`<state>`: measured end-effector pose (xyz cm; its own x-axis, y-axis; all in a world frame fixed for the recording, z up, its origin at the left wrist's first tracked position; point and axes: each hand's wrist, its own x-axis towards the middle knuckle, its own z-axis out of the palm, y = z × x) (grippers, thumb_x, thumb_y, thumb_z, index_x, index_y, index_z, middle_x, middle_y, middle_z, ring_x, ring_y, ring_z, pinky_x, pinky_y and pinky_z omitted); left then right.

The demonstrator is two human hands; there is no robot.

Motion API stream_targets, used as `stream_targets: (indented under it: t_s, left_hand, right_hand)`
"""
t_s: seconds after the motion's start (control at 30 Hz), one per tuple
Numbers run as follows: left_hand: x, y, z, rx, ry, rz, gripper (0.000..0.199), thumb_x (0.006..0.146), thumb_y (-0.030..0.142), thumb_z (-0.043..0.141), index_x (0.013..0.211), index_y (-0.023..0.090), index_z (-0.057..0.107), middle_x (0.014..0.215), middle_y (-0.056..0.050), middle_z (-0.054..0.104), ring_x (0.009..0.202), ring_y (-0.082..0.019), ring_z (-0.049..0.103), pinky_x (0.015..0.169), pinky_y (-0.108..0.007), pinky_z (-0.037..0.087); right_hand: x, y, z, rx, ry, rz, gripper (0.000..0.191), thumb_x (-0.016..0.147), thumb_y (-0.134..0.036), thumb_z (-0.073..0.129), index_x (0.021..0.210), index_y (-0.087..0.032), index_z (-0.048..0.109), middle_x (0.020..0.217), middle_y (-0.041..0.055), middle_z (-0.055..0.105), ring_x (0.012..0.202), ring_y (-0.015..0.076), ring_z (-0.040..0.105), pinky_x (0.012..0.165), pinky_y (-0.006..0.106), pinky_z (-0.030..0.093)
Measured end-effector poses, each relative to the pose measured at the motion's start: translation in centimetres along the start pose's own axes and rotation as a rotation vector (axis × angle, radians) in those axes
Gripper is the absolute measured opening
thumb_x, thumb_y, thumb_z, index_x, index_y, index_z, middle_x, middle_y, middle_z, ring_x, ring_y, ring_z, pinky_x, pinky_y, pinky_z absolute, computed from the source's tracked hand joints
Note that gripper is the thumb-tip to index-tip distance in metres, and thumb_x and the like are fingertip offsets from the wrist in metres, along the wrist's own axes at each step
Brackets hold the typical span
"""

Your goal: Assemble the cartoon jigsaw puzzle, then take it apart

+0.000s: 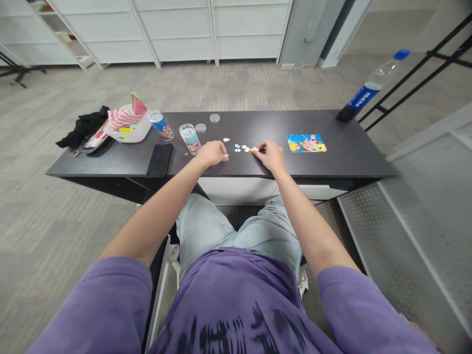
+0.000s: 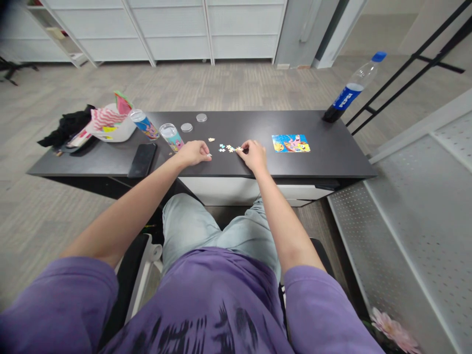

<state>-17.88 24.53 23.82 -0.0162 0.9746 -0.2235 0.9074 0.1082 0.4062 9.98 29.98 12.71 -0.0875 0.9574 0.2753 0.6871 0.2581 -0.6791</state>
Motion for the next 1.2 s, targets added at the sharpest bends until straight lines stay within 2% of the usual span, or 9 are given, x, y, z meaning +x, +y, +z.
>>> stream_targets:
  t_s: [0.13,0.23,0.3,0.37,0.63,0.77,1.03,1.1,1.2]
  left_hand:
    - [-0.9,-1.0,-5.0,-0.099,0.238,0.057,0.019,0.101,0.028,0.095,0.120,0.027,0.091,0.116,-0.004,0.092,0.105,-0.025,0.086,0.102,-0.039,0.066]
    - [-0.9,-3.0,-9.4,-0.110,0.418,0.042,0.018,0.101,0.027,0.092,0.119,0.025,0.089,0.120,-0.006,0.091,0.111,-0.027,0.083,0.108,-0.041,0.063]
    - [-0.8,-4.3,-11.3,-0.101,0.483,0.013,0.014,0.096,0.023,0.094,0.108,0.025,0.088,0.113,-0.007,0.089,0.109,-0.029,0.083,0.107,-0.042,0.063]
    - [-0.6,-5.2,-12.3,-0.084,0.476,-0.028,0.015,0.092,0.022,0.096,0.101,0.025,0.085,0.107,-0.006,0.088,0.106,-0.030,0.083,0.106,-0.042,0.064]
    - [-1.0,-5.9,-12.0,-0.096,0.409,-0.120,0.022,0.095,0.024,0.100,0.109,0.020,0.083,0.116,-0.003,0.091,0.116,-0.025,0.084,0.114,-0.035,0.059]
    - [-1.5,-6.2,-11.5,-0.145,0.433,-0.128,0.029,0.093,0.025,0.104,0.112,0.020,0.083,0.122,-0.005,0.093,0.104,-0.022,0.080,0.109,-0.037,0.062]
    - [-1.5,-6.8,-11.6,-0.239,0.477,-0.111,0.032,0.087,0.018,0.107,0.097,0.024,0.077,0.110,-0.004,0.091,0.099,-0.026,0.082,0.103,-0.041,0.063]
    - [-1.4,-7.1,-11.7,-0.248,0.503,-0.100,0.031,0.088,0.018,0.106,0.098,0.025,0.077,0.111,-0.005,0.091,0.106,-0.027,0.083,0.107,-0.040,0.062]
    - [-1.7,-8.0,-10.8,-0.308,0.640,-0.070,0.018,0.103,0.027,0.094,0.110,0.025,0.078,0.118,-0.005,0.089,0.113,-0.024,0.082,0.113,-0.037,0.060]
  right_hand:
    - [0.1,0.1,0.0,0.064,-0.055,-0.005,0.019,0.110,-0.037,0.094,0.108,-0.028,0.078,0.109,0.0056,0.088,0.095,0.0294,0.078,0.105,0.049,0.065]
    - [0.1,0.1,0.0,0.101,-0.082,-0.008,0.020,0.116,-0.041,0.093,0.115,-0.025,0.081,0.108,0.0027,0.086,0.092,0.0244,0.077,0.100,0.045,0.067]
    - [0.2,0.1,0.0,0.123,-0.082,-0.010,0.023,0.118,-0.045,0.092,0.117,-0.024,0.082,0.108,0.0023,0.085,0.092,0.0235,0.078,0.099,0.044,0.068]
    - [0.3,0.1,0.0,0.142,-0.075,-0.013,0.027,0.120,-0.049,0.092,0.117,-0.024,0.082,0.108,0.0024,0.085,0.092,0.0235,0.078,0.099,0.044,0.068]
    - [0.6,0.7,0.2,0.168,-0.064,-0.029,0.030,0.123,-0.052,0.091,0.120,-0.023,0.085,0.111,0.0035,0.085,0.097,0.0234,0.081,0.102,0.046,0.072]
    - [0.6,0.8,0.2,0.175,-0.056,-0.026,0.030,0.124,-0.053,0.090,0.124,-0.022,0.086,0.118,0.0055,0.088,0.103,0.0241,0.084,0.105,0.048,0.074]
    - [0.6,0.7,-0.1,0.178,-0.039,-0.010,0.028,0.126,-0.051,0.090,0.126,-0.023,0.087,0.126,0.0072,0.089,0.112,0.0262,0.085,0.110,0.050,0.075]
    - [0.5,0.5,-0.3,0.183,-0.034,-0.010,0.029,0.126,-0.052,0.089,0.124,-0.023,0.086,0.126,0.0072,0.089,0.112,0.0263,0.085,0.110,0.050,0.074]
    - [0.3,0.0,-0.8,0.200,-0.021,-0.009,0.032,0.126,-0.055,0.088,0.123,-0.023,0.086,0.125,0.0072,0.088,0.111,0.0259,0.084,0.108,0.049,0.074]
